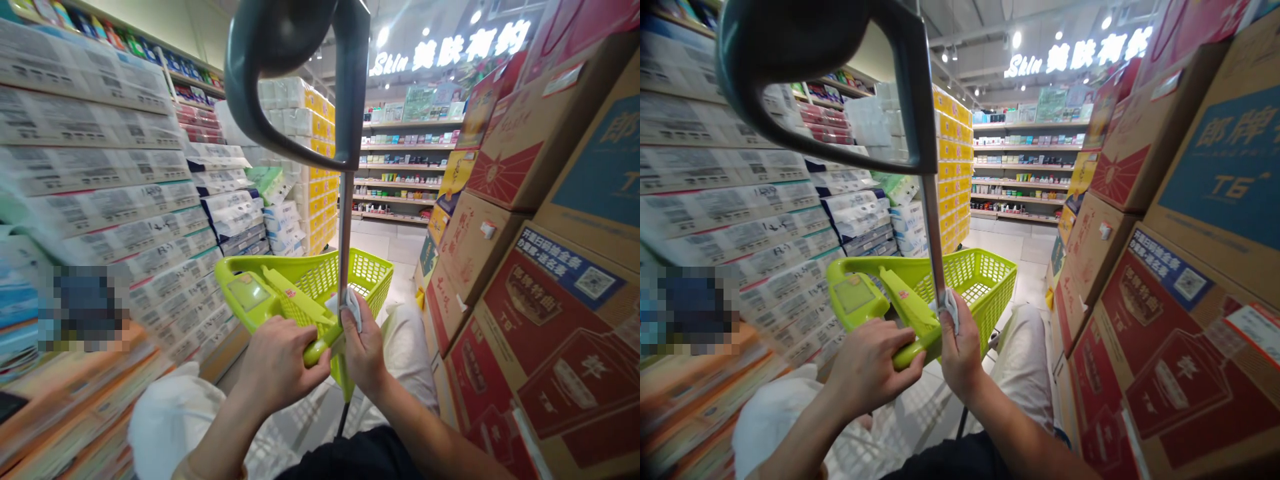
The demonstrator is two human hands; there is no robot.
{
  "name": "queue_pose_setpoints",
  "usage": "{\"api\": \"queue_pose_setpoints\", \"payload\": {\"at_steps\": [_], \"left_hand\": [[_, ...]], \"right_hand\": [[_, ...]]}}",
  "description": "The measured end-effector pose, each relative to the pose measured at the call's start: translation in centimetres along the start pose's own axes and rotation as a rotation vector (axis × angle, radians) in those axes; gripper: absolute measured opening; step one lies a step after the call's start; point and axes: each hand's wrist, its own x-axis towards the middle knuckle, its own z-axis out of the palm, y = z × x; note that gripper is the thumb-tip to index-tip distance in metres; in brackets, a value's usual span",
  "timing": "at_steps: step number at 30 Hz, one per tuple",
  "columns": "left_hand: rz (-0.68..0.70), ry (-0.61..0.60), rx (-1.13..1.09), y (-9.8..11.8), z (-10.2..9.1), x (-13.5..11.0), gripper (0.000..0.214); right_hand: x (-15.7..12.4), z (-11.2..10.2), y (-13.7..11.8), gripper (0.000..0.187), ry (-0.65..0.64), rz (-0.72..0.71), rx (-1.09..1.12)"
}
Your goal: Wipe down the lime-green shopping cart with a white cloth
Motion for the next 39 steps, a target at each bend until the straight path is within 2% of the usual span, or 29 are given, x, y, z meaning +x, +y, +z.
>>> {"api": "queue_pose_setpoints", "payload": {"at_steps": [3,9,13,16,20,23,29,35,39], "left_hand": [[-0.002,0.008,0.003,-0.1,0.1,-0.2,0.029],[0.012,-0.009,-0.014,-0.1,-0.2,-0.3,0.03],[0.007,-0.008,-0.008,-0.1,-0.3,-0.5,0.027],[0.006,-0.017,-0.005,-0.2,-0.3,-0.5,0.026],[0.018,-0.024,-0.01,-0.2,-0.3,-0.5,0.03],[0.019,-0.019,-0.005,-0.2,-0.3,-0.5,0.03],[0.019,0.033,-0.007,-0.1,-0.1,-0.6,0.021],[0.028,0.014,-0.005,-0.5,0.3,-0.7,0.025],[-0.018,-0.044,-0.068,-0.6,-0.2,-0.8,0.023]], "right_hand": [[-0.3,-0.2,0.4,0.034,-0.014,-0.014,-0.028],[2.8,0.1,-1.8,0.034,-0.015,-0.078,0.008],[1.4,0.1,-1.3,0.037,-0.006,-0.086,-0.014],[0.2,-0.2,-0.4,0.041,0.026,-0.219,-0.072],[1.2,-0.3,-0.4,0.049,0.006,-0.433,-0.141],[1.5,-0.1,-0.2,0.053,-0.019,-0.52,-0.184],[0.7,0.0,0.8,0.05,-0.082,-0.491,-0.202],[5.1,0.9,-2.6,0.043,-0.009,-0.538,-0.128],[4.7,0.9,-2.7,0.037,0.006,-0.484,-0.079]]}}
